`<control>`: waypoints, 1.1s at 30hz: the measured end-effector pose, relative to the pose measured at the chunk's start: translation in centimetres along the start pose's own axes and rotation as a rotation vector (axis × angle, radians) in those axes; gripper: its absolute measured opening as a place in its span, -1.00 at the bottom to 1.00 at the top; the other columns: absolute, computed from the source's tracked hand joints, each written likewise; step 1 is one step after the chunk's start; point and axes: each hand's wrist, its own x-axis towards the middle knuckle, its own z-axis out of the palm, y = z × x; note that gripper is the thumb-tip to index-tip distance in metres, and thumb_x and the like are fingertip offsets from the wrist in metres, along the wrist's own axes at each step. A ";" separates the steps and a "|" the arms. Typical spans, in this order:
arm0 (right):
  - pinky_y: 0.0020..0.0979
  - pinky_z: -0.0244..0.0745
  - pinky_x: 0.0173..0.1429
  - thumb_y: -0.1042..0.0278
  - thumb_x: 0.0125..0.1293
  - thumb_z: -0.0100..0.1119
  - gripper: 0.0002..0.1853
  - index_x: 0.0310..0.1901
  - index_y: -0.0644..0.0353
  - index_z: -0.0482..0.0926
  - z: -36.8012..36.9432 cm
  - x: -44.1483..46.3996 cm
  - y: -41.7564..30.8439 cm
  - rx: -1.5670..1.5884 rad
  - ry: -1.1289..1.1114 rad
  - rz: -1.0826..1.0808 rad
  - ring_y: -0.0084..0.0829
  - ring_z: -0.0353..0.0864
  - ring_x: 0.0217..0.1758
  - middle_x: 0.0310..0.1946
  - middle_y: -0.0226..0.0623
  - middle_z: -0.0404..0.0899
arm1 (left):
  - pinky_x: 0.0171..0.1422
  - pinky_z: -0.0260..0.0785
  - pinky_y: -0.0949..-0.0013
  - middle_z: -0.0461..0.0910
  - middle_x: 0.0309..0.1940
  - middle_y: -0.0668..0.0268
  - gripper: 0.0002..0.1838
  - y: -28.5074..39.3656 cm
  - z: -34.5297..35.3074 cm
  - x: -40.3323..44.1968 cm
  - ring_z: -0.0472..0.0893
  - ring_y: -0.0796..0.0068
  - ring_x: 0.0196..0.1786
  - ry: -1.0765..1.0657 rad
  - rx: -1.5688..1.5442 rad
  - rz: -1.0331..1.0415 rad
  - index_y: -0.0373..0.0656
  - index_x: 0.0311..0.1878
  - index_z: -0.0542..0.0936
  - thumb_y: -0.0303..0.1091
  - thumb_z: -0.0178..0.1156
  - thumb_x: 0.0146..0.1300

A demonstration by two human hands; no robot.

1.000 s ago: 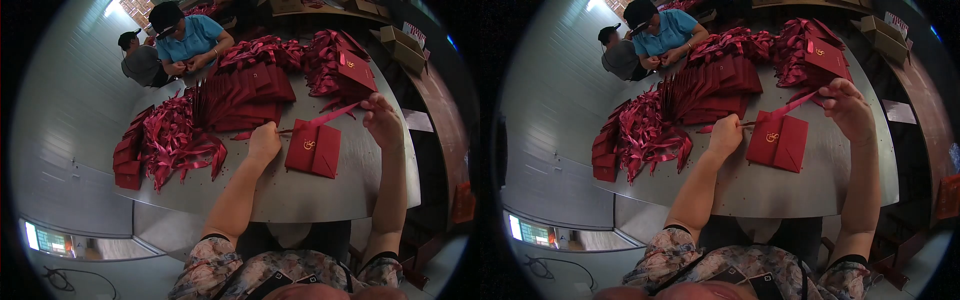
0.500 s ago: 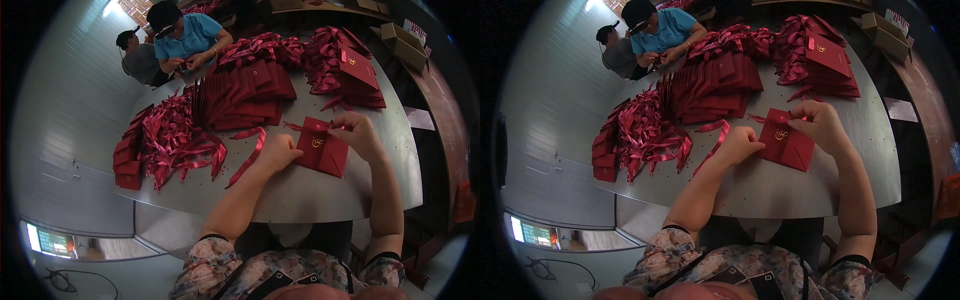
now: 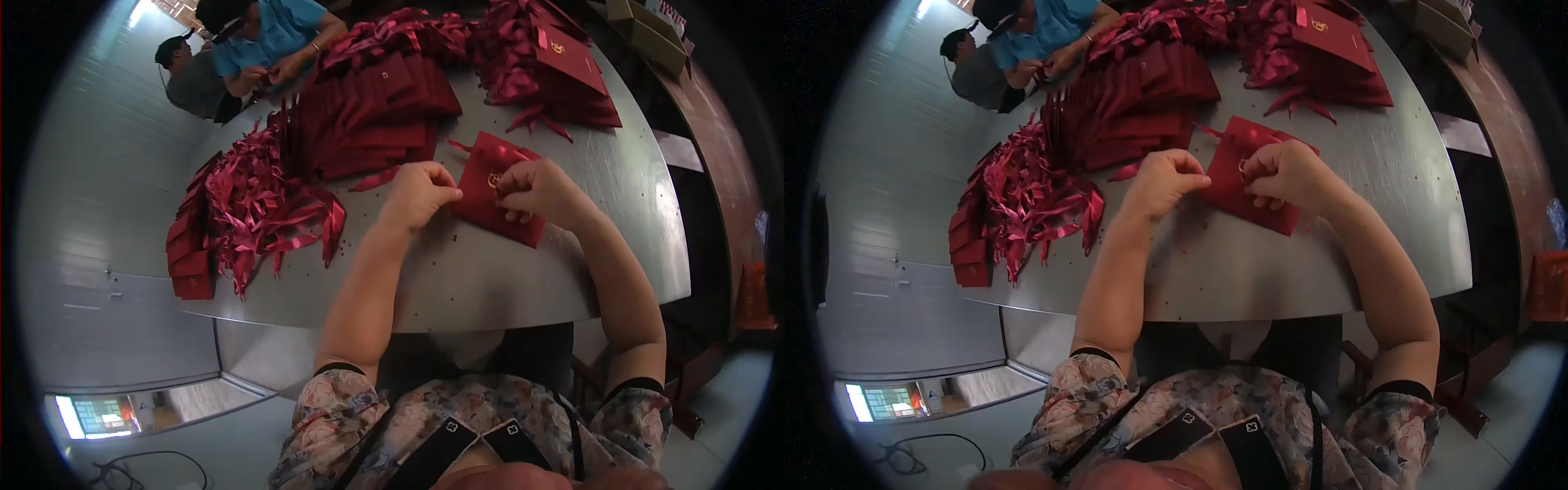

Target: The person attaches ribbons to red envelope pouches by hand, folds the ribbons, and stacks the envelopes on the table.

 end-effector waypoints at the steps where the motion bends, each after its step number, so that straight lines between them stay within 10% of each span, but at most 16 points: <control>1: -0.56 0.59 -0.30 0.55 0.27 0.25 -0.84 -0.12 0.35 0.64 0.0 0.0 0.1 0.008 0.001 0.025 -0.56 0.71 -0.35 -0.31 -0.27 0.71 | -0.30 0.43 0.45 0.63 -0.50 0.38 -0.87 -0.4 -0.2 0.3 0.58 0.60 -0.45 -0.010 -0.025 -0.028 -0.26 -0.38 0.64 -0.50 0.43 0.06; 7: -0.55 0.63 -0.21 0.54 0.30 0.26 -0.80 -0.07 0.39 0.64 0.2 0.2 0.7 0.009 -0.036 -0.042 -0.56 0.71 -0.31 -0.32 -0.28 0.70 | -0.56 0.20 0.64 0.57 -0.51 0.49 -0.85 -0.3 -0.5 0.5 0.47 0.75 -0.58 -0.104 -0.213 -0.204 -0.17 -0.22 0.64 -0.48 0.39 0.15; 33: -0.50 0.58 -0.26 0.56 0.18 0.32 -0.89 -0.25 0.37 0.68 -0.1 0.3 1.0 -0.034 -0.040 -0.111 -0.56 0.62 -0.41 -0.45 -0.32 0.66 | -0.60 0.08 0.66 0.51 -0.47 0.50 -0.88 0.2 0.3 -0.2 0.40 0.77 -0.59 -0.479 -0.692 -0.305 -0.24 -0.08 0.57 -0.46 0.19 0.36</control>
